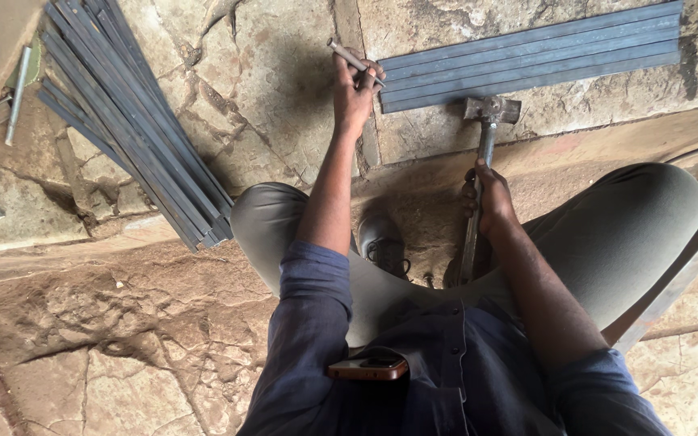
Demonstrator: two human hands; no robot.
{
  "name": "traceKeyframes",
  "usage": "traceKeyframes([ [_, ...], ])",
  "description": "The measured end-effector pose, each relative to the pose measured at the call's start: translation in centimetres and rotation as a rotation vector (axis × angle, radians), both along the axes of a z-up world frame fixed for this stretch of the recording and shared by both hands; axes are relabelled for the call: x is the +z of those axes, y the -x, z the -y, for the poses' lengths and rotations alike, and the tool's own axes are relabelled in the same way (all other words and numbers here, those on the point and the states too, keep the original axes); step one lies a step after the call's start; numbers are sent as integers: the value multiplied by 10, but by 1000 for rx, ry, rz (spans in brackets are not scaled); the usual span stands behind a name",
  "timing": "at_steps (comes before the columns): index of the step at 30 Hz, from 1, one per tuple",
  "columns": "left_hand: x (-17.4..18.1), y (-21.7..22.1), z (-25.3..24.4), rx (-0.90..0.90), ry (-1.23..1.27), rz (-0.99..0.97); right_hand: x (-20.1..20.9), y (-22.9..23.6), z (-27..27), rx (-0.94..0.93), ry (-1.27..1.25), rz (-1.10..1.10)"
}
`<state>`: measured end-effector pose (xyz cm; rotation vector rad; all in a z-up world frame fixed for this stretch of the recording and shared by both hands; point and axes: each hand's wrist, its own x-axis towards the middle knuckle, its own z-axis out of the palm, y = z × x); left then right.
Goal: The person sits on a tiled floor and uses a hammer and a metal punch to mark or indent a stack of metal rods. They repeatedly align the rods, position the punch, strike it with the hammer, and then move the processed rods to a separate pile.
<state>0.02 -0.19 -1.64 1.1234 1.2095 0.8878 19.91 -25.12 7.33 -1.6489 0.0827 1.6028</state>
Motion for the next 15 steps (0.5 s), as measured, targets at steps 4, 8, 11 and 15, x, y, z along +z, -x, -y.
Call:
traceKeyframes([
  [4, -3, -1, 0, -22, -70, -69, 0, 1, 1, -2, -14, 7],
  [8, -4, -5, -1, -85, -345, -235, 1, 7, 1, 3, -85, 92],
  [11, 9, -6, 1, -111, -541, -230, 16, 7, 7, 59, -213, 209],
  [15, 25, -4, 8, -194, -474, -235, 53, -6, 0, 48, -779, 251],
])
